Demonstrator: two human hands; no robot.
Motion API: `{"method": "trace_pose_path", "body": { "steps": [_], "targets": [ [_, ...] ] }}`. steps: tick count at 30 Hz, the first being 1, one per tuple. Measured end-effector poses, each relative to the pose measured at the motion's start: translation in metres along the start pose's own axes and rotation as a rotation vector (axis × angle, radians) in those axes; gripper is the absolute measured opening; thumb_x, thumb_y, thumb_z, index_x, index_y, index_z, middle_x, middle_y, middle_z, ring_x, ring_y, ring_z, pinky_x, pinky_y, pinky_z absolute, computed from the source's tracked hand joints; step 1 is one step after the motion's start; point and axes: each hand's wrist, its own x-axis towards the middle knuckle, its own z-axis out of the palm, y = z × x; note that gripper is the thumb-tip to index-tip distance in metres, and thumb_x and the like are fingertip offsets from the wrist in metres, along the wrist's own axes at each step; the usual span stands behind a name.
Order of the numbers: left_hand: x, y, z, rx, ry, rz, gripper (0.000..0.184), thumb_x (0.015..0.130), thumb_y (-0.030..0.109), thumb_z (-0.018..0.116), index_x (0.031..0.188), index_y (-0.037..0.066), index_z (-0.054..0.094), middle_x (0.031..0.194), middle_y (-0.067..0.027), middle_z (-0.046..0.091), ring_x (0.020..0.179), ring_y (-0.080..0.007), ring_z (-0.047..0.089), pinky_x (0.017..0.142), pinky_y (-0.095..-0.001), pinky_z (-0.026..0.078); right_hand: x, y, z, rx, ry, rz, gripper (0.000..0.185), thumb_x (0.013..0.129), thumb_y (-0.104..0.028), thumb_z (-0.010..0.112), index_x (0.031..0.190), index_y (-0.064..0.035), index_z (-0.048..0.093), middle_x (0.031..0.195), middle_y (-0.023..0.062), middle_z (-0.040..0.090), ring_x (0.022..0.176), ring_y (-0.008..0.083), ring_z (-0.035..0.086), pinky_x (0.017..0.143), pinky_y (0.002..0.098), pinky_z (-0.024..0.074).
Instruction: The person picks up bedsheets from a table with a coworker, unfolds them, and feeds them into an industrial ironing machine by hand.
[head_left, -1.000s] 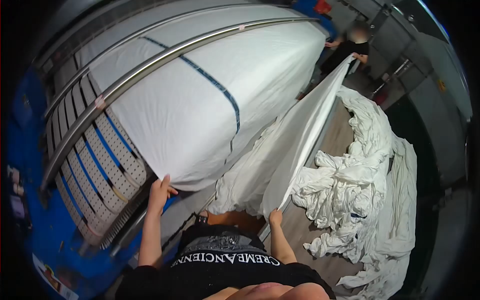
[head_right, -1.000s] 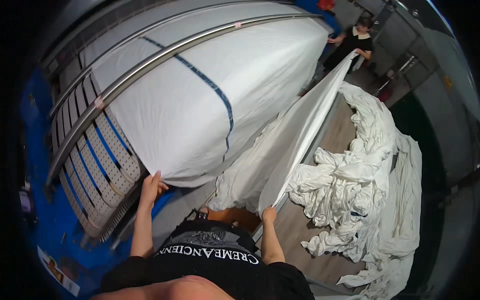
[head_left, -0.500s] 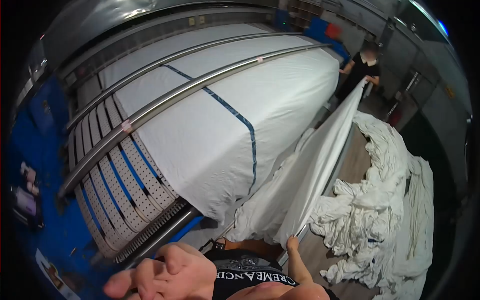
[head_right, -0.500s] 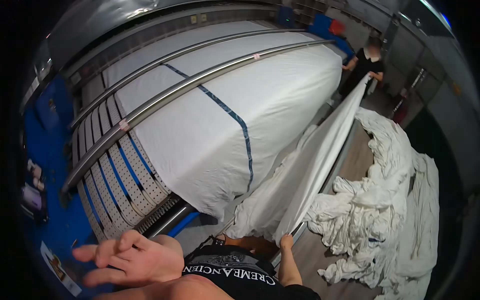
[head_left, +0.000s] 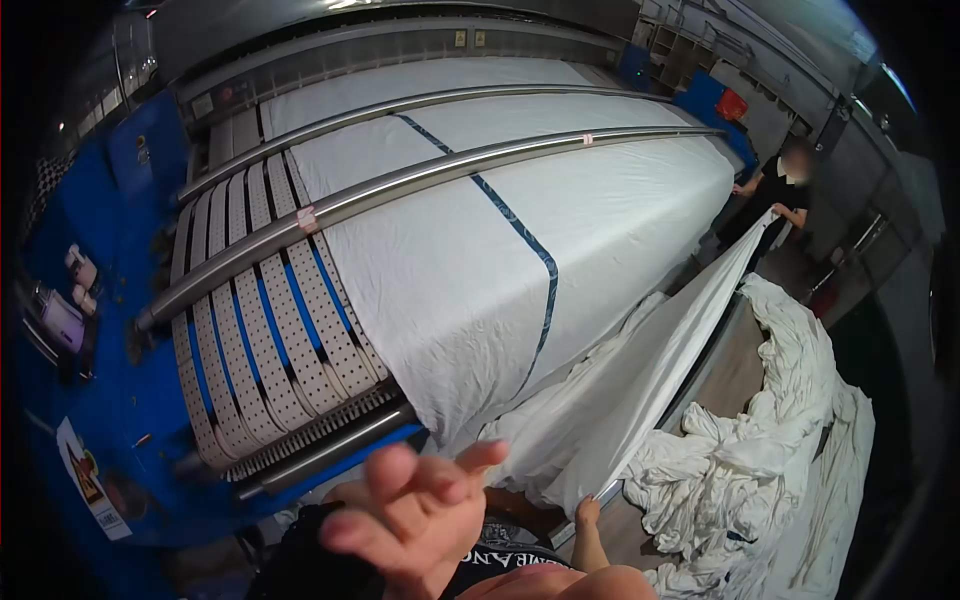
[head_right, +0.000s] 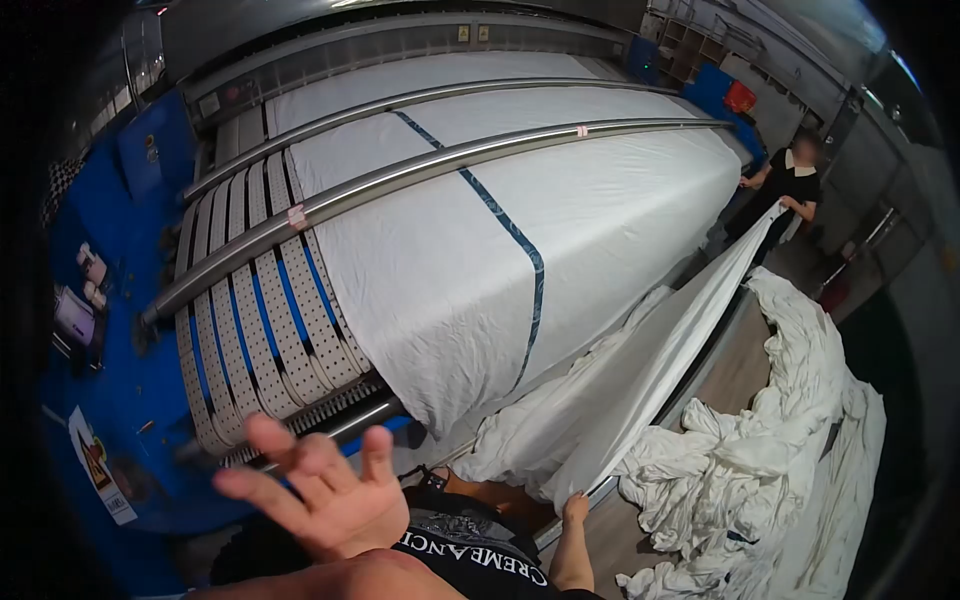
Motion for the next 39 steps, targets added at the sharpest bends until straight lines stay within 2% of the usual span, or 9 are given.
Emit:
{"method": "trace_pose_path", "body": {
  "steps": [9, 13, 15, 20, 27, 31, 35, 37, 39],
  "targets": [
    [-0.002, 0.027, -0.002, 0.119, 0.050, 0.005, 0.075, 0.079, 0.069, 0.032, 0.140, 0.029, 0.016, 0.147, -0.0024, 0.011, 0.122, -0.0176, 0.032, 0.099, -0.0554, 0.022, 0.029, 0.028, 0.031, 0.091, -0.005, -0.080, 0.041, 0.089, -0.025, 0.038, 0.101, 0.0103, 0.055, 0.098, 0.0289, 0.058, 0.096, 0.0421, 0.055, 0.081, 0.0444, 0.0429],
    [-0.020, 0.011, -0.031, 0.272, 0.045, -0.020, 0.066, 0.080, 0.018, 0.056, 0.136, 0.010, 0.021, 0.137, -0.0223, 0.023, 0.120, -0.0295, 0.036, 0.101, -0.0477, 0.029, 0.045, 0.040, 0.036, 0.103, -0.027, -0.110, 0.045, 0.090, -0.027, 0.038, 0.102, 0.0126, 0.054, 0.099, 0.0300, 0.057, 0.096, 0.0436, 0.054, 0.080, 0.0444, 0.0428],
    [-0.015, -0.006, -0.060, 0.574, -0.058, -0.168, 0.075, 0.067, -0.003, 0.051, 0.134, -0.002, 0.018, 0.138, -0.0193, 0.021, 0.118, -0.0298, 0.037, 0.100, -0.0399, 0.030, 0.027, 0.033, 0.015, -0.040, -0.062, -0.088, 0.046, 0.090, -0.029, 0.037, 0.102, 0.0119, 0.054, 0.100, 0.0300, 0.057, 0.095, 0.0437, 0.054, 0.080, 0.0453, 0.0429],
    [-0.123, -0.035, -0.147, 0.790, 0.026, -0.605, 0.068, 0.076, 0.005, 0.061, 0.133, 0.008, 0.024, 0.127, -0.0099, 0.038, 0.105, -0.0163, 0.046, 0.085, -0.0317, 0.039, 0.046, 0.031, 0.030, -0.243, -0.038, -0.226, 0.049, 0.090, -0.033, 0.036, 0.098, 0.0103, 0.057, 0.099, 0.0294, 0.058, 0.094, 0.0422, 0.055, 0.081, 0.0466, 0.0429],
    [-0.211, -0.091, -0.223, 0.736, 0.837, -0.670, 0.049, 0.087, 0.016, 0.057, 0.125, 0.007, 0.028, 0.093, -0.0065, 0.053, 0.064, -0.0104, 0.053, 0.058, -0.0254, 0.044, 0.056, 0.018, 0.047, -0.285, -0.097, -0.295, 0.050, 0.090, -0.035, 0.036, 0.099, 0.0102, 0.056, 0.102, 0.0292, 0.057, 0.095, 0.0409, 0.055, 0.081, 0.0454, 0.0429],
    [-0.180, -0.102, -0.225, 0.421, 0.629, -1.161, 0.047, 0.088, 0.035, 0.054, 0.116, -0.001, 0.040, 0.090, -0.0095, 0.061, 0.053, -0.0108, 0.052, 0.047, -0.0248, 0.042, 0.060, 0.027, 0.044, -0.263, -0.126, -0.332, 0.051, 0.089, -0.036, 0.036, 0.100, 0.0101, 0.056, 0.103, 0.0291, 0.056, 0.096, 0.0402, 0.054, 0.081, 0.0447, 0.0429],
    [-0.186, -0.123, -0.262, 0.653, 0.481, -1.299, 0.052, 0.088, 0.045, 0.047, 0.073, -0.003, 0.060, 0.062, -0.0121, 0.064, 0.045, -0.0125, 0.056, 0.046, -0.0258, 0.046, 0.085, 0.070, 0.035, -0.175, -0.170, -0.425, 0.052, 0.089, -0.037, 0.037, 0.101, 0.0100, 0.056, 0.104, 0.0289, 0.056, 0.096, 0.0395, 0.054, 0.081, 0.0441, 0.0429],
    [-0.168, -0.098, -0.260, 0.778, 0.343, -1.332, 0.046, 0.093, 0.039, 0.041, 0.092, -0.004, 0.058, 0.060, -0.0092, 0.063, 0.045, -0.0115, 0.056, 0.046, -0.0250, 0.046, 0.098, 0.087, 0.039, -0.101, -0.176, -0.472, 0.052, 0.089, -0.037, 0.037, 0.101, 0.0100, 0.055, 0.105, 0.0289, 0.056, 0.096, 0.0391, 0.054, 0.080, 0.0437, 0.0429],
    [-0.147, -0.077, -0.246, 0.794, 0.226, -1.275, 0.051, 0.094, 0.041, 0.037, 0.090, -0.006, 0.057, 0.060, -0.0108, 0.063, 0.045, -0.0130, 0.056, 0.045, -0.0264, 0.045, 0.053, 0.042, 0.025, -0.037, -0.091, -0.087, 0.049, 0.088, -0.034, 0.036, 0.101, 0.0076, 0.058, 0.102, 0.0276, 0.058, 0.098, 0.0421, 0.054, 0.084, 0.0468, 0.0427]
  ]
}}
